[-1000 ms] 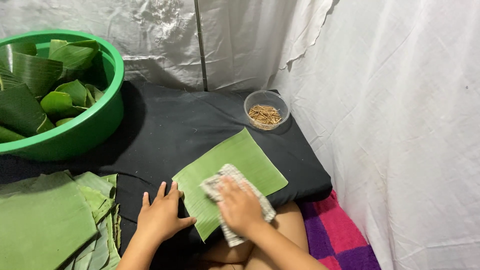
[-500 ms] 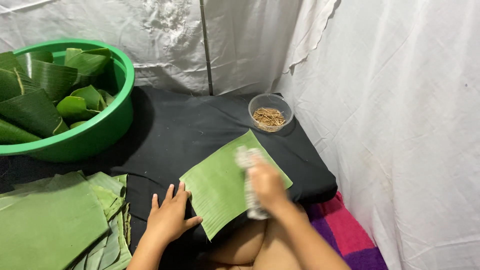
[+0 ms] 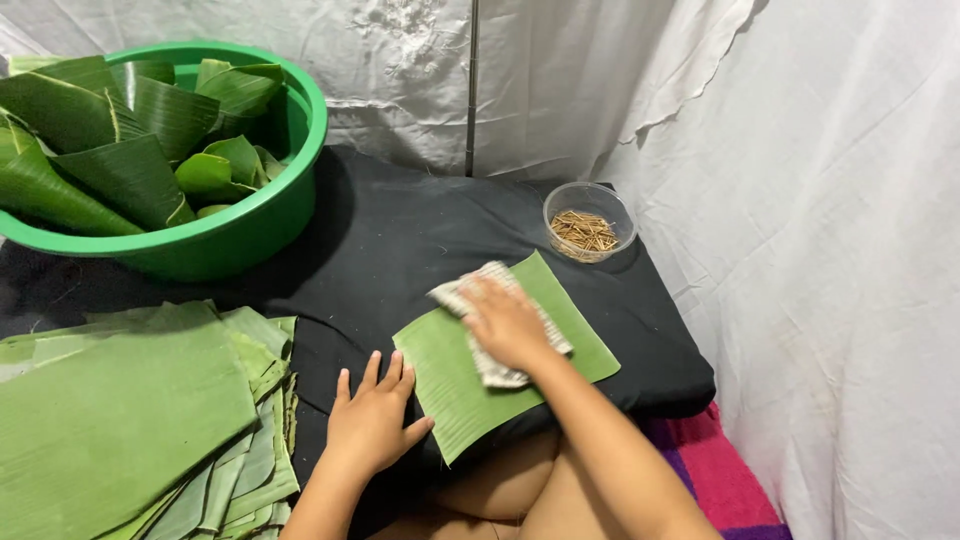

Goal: Cleaning banana leaves by wiping them with a cloth and stacking them.

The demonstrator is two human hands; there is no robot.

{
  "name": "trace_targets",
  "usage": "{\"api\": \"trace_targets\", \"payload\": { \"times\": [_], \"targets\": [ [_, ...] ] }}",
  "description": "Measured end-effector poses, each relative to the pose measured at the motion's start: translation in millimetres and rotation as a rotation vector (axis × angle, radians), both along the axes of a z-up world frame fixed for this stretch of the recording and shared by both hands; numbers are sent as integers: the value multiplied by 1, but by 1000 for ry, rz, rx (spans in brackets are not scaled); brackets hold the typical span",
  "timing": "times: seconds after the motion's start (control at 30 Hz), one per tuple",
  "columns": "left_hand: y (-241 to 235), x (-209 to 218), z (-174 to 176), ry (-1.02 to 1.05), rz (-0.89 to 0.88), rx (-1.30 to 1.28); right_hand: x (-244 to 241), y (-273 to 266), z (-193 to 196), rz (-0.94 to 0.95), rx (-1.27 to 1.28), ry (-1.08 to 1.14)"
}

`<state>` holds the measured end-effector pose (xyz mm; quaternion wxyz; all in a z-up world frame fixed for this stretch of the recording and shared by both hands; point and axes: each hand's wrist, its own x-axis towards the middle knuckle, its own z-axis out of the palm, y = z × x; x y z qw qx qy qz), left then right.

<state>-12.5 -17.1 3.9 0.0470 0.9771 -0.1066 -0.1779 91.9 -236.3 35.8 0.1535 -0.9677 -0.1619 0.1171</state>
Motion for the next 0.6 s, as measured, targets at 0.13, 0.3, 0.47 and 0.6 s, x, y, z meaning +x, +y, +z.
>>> {"api": "trace_targets", "payload": {
  "times": [0.13, 0.3, 0.47, 0.6],
  "targets": [
    [2, -1, 0, -15, -13, -8, 29, -51, -30, -129, 34, -103],
    [4, 4, 13, 66, 8, -27, 29, -47, -76, -233, 107, -198],
    [0, 17, 1, -96, 49, -48, -37, -1, -20, 70, 357, 90],
    [-43, 12, -4, -458, 208, -415, -8, -46, -15, 13, 604, -71]
  ]
}}
